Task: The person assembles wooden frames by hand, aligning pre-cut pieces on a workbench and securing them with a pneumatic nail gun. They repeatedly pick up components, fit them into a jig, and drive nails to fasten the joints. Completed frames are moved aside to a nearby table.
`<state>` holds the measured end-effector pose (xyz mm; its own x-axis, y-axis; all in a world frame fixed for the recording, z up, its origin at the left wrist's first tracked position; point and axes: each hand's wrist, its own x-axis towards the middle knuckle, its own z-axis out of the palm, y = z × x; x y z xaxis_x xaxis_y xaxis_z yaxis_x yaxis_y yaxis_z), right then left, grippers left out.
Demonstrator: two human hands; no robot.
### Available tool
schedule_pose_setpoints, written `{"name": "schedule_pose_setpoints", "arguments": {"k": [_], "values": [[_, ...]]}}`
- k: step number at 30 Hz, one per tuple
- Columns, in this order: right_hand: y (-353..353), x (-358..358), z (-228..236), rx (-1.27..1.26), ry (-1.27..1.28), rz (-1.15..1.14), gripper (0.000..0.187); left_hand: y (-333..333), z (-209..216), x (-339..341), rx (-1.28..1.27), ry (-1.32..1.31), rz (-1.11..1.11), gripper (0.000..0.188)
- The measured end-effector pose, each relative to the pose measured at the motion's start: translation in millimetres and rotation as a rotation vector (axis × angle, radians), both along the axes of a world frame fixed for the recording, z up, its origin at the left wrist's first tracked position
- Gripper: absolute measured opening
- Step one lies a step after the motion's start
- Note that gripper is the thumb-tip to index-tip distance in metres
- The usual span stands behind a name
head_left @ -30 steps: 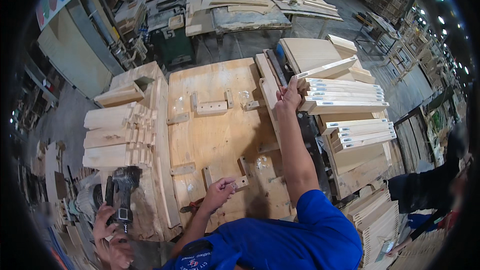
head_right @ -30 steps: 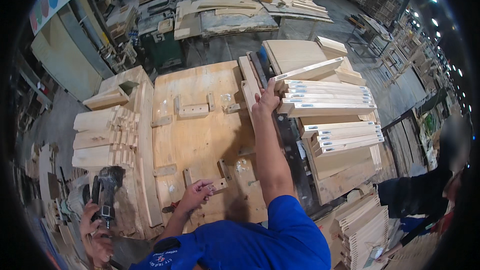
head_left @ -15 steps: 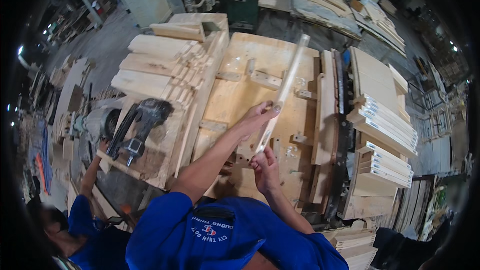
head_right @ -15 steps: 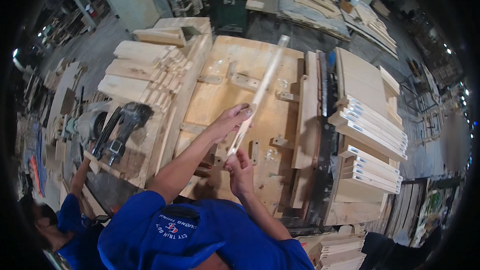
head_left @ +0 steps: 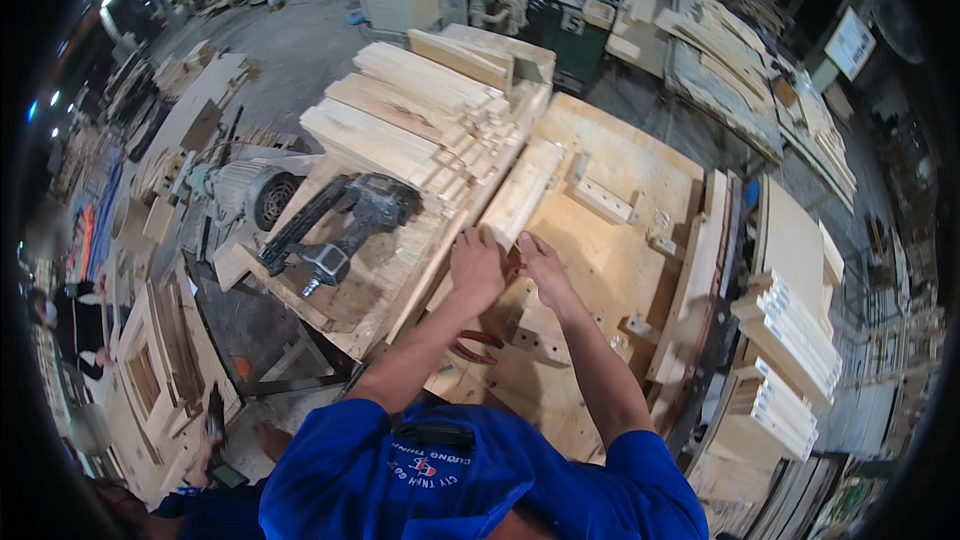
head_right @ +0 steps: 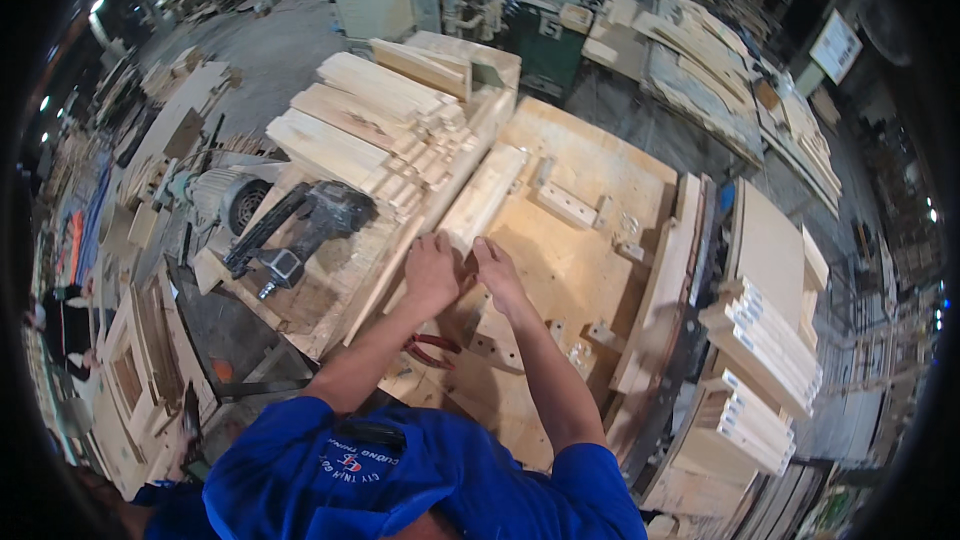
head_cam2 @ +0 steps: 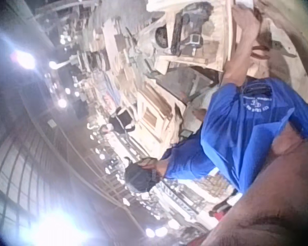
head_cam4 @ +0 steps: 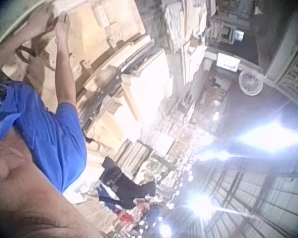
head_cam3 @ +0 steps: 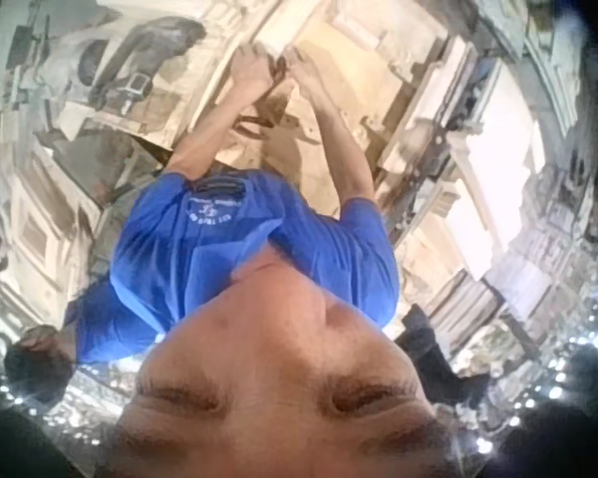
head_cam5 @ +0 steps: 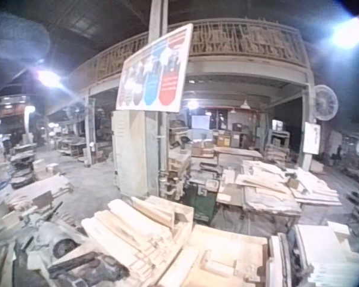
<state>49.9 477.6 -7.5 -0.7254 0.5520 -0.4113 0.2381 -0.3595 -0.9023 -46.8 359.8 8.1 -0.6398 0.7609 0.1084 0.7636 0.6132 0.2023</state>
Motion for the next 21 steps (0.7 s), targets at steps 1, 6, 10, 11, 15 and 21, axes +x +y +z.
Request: {"name": "schedule_pose_setpoints", "arguments": {"k": [1, 6, 10, 11, 15, 21], "values": [[3.1, -16.0, -5.5, -0.047, -0.019, 0.07, 0.051, -1.9, -9.1, -0.5, -0.013, 0.089, -0.018, 0.051], [8.5, -41.4, -3.6, 0.218, -0.196, 0.12, 0.044, 1.4, -4.5, 4.5, 0.097, 0.015, -0.033, 0.038], [8.9, -34.2, 10.7, 1.086, -0.187, 0.039, 0.041, -6.6, -7.1, -3.7, 0.177, 0.052, -0.046, 0.038], [2.7, -38.8, 30.7, 1.054, -0.059, 0.05, 0.04, -16.4, -10.5, -4.5, 0.153, 0.011, -0.061, 0.037], [-34.5, -75.3, 125.8, 1.255, 0.305, 0.005, 0.036, -48.9, 20.7, 15.1, 0.189, -0.155, -0.122, 0.033], [-55.9, -118.4, 157.4, 1.475, 0.105, 0.143, 0.034, -130.0, 15.0, 41.0, 0.402, -0.844, 0.151, 0.033]]}}
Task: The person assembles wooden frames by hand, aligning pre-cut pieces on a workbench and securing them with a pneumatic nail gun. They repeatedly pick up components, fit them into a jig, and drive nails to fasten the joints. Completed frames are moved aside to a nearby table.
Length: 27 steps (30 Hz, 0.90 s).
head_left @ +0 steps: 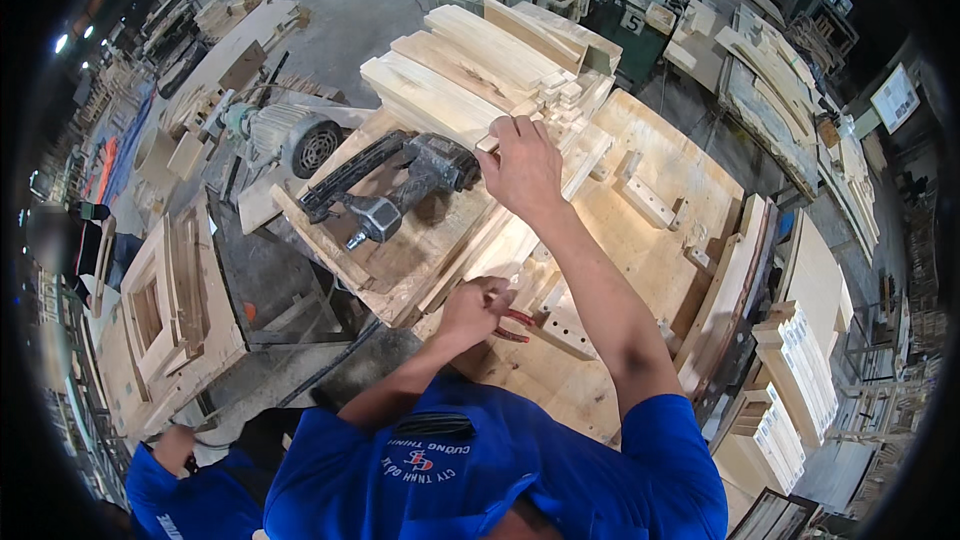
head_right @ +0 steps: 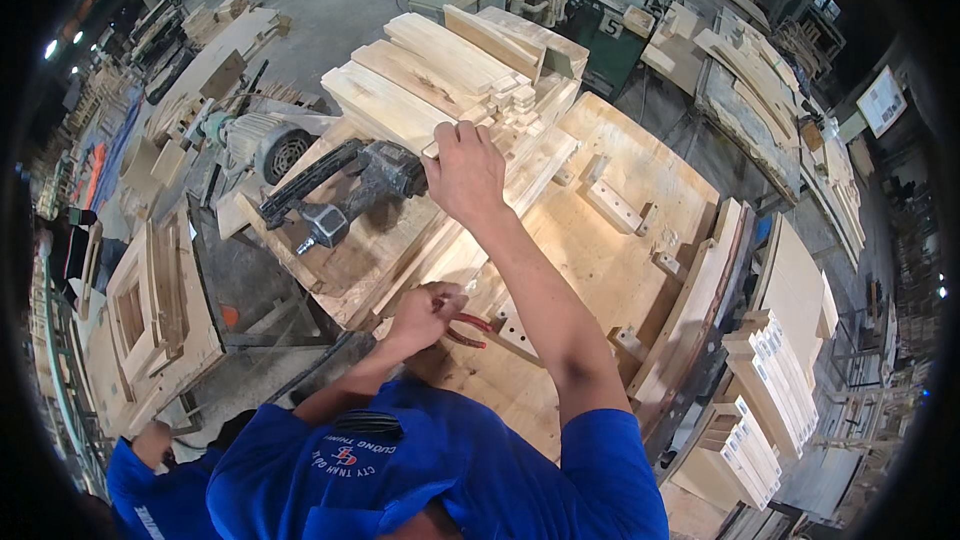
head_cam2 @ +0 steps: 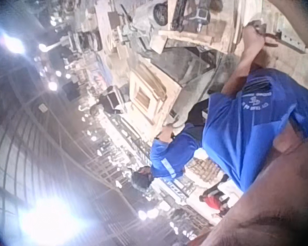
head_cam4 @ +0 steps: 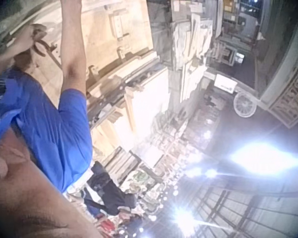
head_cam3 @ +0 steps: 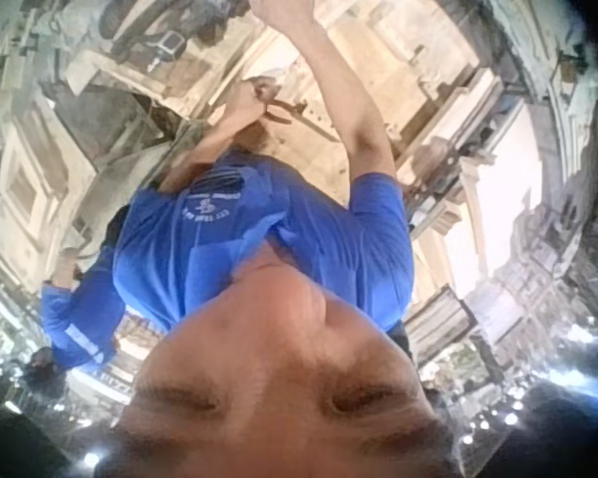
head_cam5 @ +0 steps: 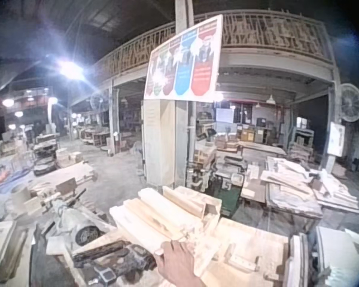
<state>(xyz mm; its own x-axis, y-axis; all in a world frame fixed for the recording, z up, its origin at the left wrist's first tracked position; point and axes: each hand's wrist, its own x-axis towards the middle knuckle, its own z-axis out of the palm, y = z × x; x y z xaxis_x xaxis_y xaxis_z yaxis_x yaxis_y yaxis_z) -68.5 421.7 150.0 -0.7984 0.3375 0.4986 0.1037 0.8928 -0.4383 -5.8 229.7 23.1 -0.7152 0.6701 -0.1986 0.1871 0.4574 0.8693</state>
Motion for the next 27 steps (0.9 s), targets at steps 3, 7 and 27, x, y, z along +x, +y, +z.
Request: {"name": "schedule_pose_setpoints", "arguments": {"k": [3, 7, 27], "values": [[-1.1, 18.3, -5.4, -0.053, 0.062, 0.024, 0.033, -13.0, -2.7, -6.5, 0.232, -0.375, 0.086, 0.036], [16.9, 111.6, -25.5, -0.064, 0.163, 0.014, 0.037, 10.9, 32.6, -25.3, 0.527, -0.624, 0.165, 0.04], [11.0, 255.7, -56.4, 0.049, -0.204, -0.166, 0.071, 101.0, 3.9, 56.2, 0.679, -0.973, 0.014, 0.027]]}}
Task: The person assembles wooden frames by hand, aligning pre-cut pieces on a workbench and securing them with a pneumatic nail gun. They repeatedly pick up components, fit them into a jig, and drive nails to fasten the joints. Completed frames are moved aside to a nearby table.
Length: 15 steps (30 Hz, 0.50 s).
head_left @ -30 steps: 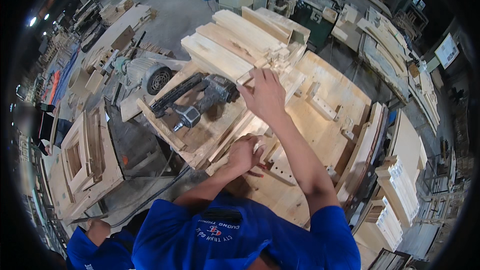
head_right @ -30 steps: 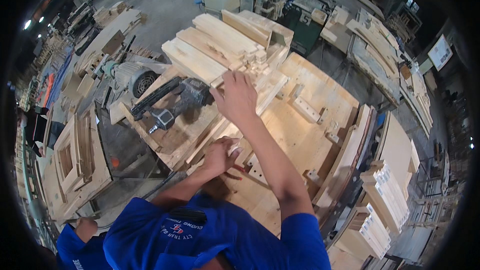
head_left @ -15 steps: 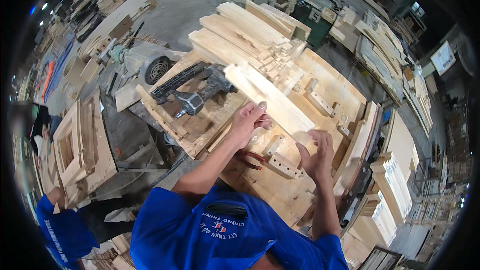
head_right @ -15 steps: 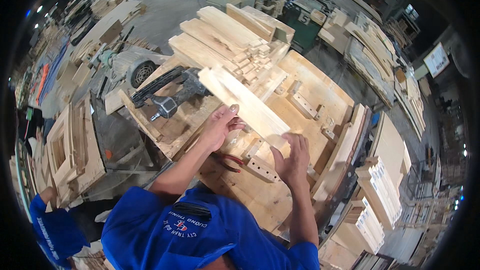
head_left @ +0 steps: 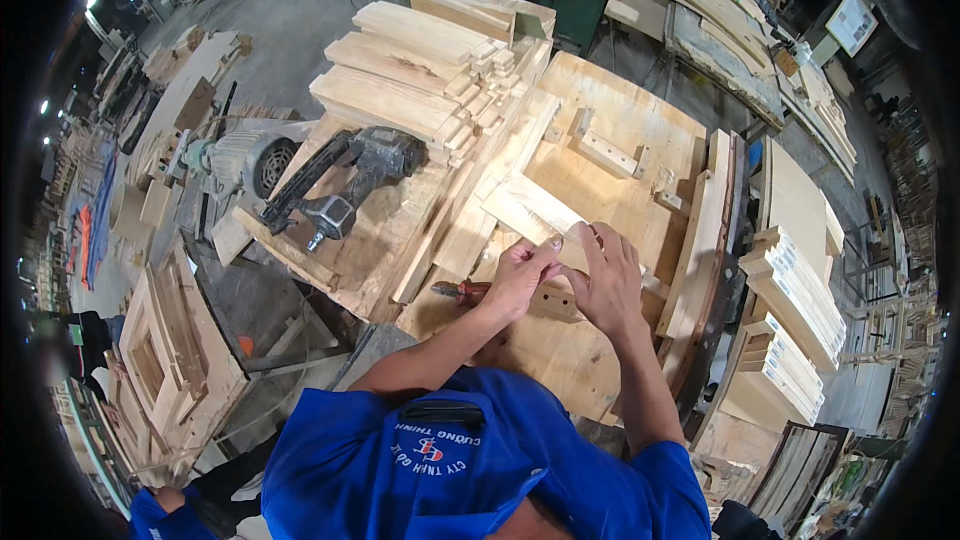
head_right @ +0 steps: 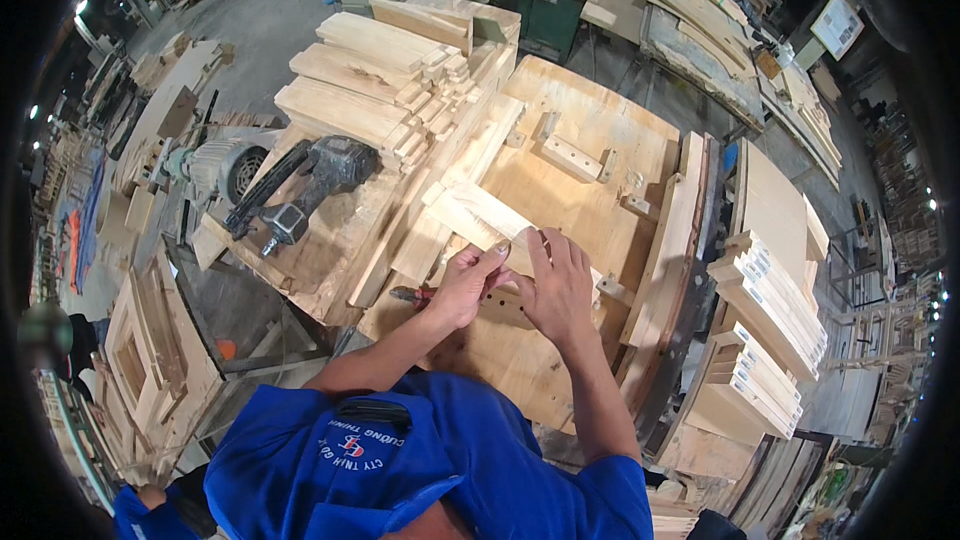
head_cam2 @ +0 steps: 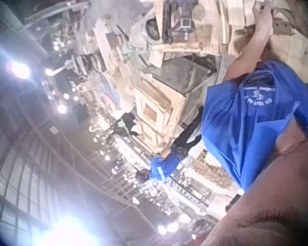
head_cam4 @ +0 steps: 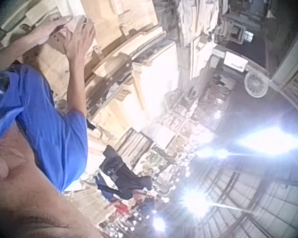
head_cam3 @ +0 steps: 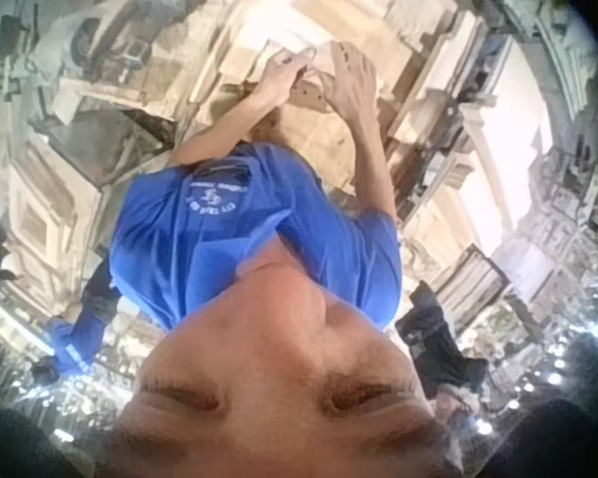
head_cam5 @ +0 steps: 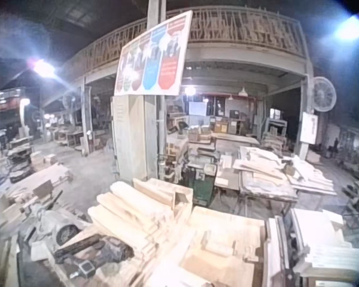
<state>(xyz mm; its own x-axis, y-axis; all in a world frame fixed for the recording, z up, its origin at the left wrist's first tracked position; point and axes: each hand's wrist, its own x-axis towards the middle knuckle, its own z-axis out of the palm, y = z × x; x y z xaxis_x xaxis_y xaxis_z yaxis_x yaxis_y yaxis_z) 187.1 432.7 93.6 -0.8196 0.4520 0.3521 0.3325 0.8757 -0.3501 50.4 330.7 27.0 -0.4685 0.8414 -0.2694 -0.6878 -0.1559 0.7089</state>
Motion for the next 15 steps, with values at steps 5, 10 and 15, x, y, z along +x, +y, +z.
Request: {"name": "schedule_pose_setpoints", "arguments": {"k": [5, 10, 15], "values": [[9.4, 8.2, -8.3, -0.225, -0.008, 0.159, 0.062, -19.5, -0.6, 0.4, -0.11, 0.056, -0.045, 0.02], [46.8, 34.1, -3.9, -1.301, -0.071, 0.311, 0.048, -31.8, 10.8, -9.0, -0.163, 0.114, -0.062, 0.031], [61.8, 35.3, -14.4, -1.498, -0.223, 0.08, 0.046, -20.4, -11.9, -6.9, -0.139, -0.003, -0.107, 0.03]]}}
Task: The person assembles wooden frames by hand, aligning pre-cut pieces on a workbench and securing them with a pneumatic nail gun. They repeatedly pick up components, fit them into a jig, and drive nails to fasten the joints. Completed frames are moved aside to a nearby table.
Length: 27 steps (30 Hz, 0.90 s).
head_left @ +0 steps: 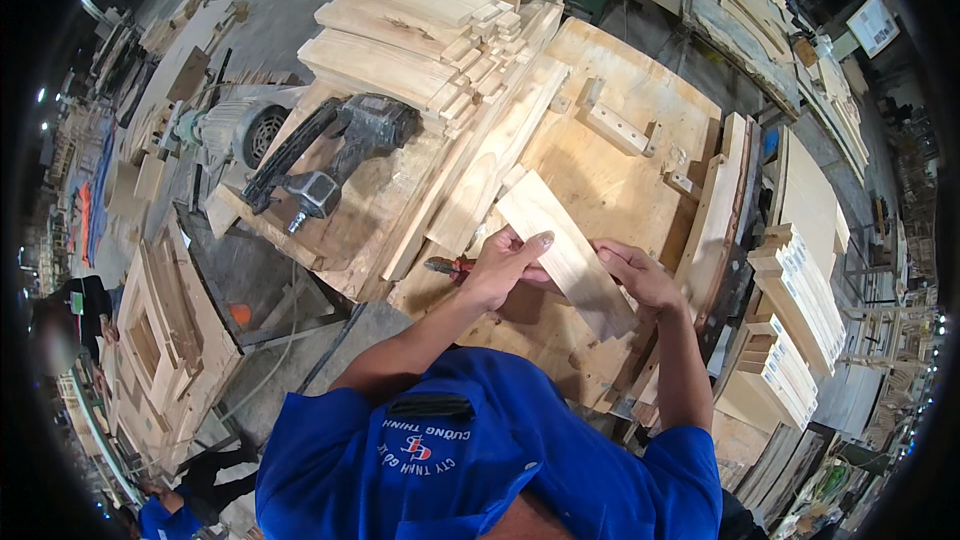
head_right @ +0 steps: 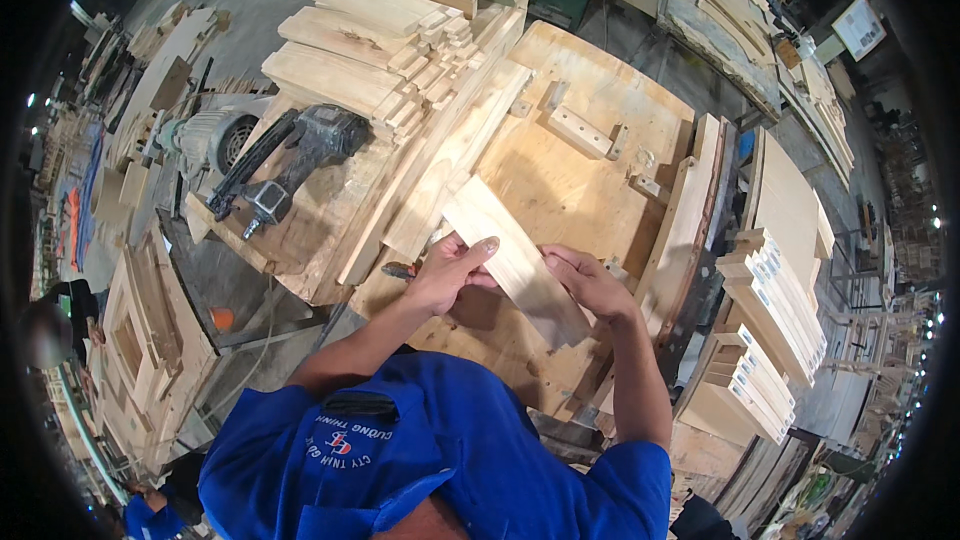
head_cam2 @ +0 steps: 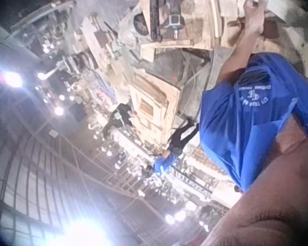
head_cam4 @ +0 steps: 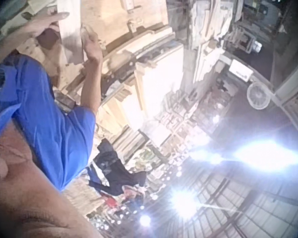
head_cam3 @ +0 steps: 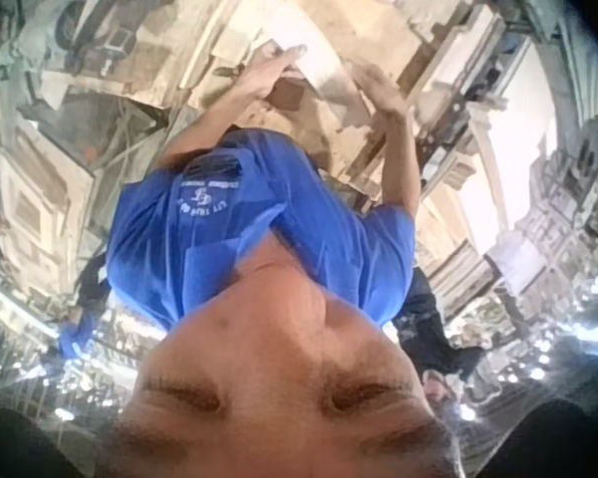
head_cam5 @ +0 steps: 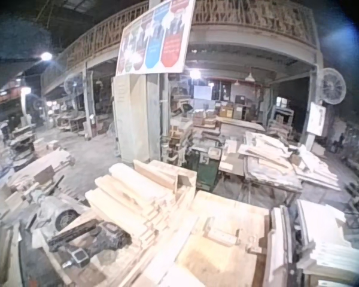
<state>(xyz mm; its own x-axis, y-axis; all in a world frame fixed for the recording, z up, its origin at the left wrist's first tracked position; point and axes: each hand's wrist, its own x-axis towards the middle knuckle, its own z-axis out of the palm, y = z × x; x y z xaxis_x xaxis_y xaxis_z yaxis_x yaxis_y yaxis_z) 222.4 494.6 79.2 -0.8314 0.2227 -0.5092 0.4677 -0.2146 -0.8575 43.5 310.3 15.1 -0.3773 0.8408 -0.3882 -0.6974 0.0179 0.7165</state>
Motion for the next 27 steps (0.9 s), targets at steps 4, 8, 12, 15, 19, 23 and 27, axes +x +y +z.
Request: {"name": "schedule_pose_setpoints", "arguments": {"k": [4, 8, 12, 15, 19, 23, 27], "values": [[-8.6, -7.7, -7.8, 0.627, 0.034, 0.079, 0.037, 7.1, -4.3, 4.0, -0.121, 0.042, 0.098, 0.028], [-21.9, -19.7, 8.2, 0.832, 0.141, 0.066, 0.035, 18.2, 27.5, -3.7, -0.037, 0.206, 0.048, 0.027], [-14.1, -11.1, -4.4, 0.299, 0.321, -0.378, 0.022, 26.4, 50.1, -11.3, 0.088, 0.542, -0.073, 0.03], [-29.3, -16.5, 1.3, 0.132, 0.464, -0.68, 0.022, 10.2, 66.7, -5.8, -0.092, 0.618, -0.34, 0.026], [-45.1, 16.1, 16.5, 0.823, -0.168, -0.256, 0.029, -7.9, 64.1, -0.9, -0.249, 1.228, -0.356, 0.023], [-64.0, 31.3, 76.6, 0.761, -0.005, -0.1, 0.026, -20.4, 36.7, -0.5, -0.042, 1.772, -0.269, 0.03], [-56.0, 13.4, 57.5, 1.415, 0.135, 0.219, 0.049, -21.5, 28.8, 5.7, 0.15, 1.883, -0.186, 0.028]]}}
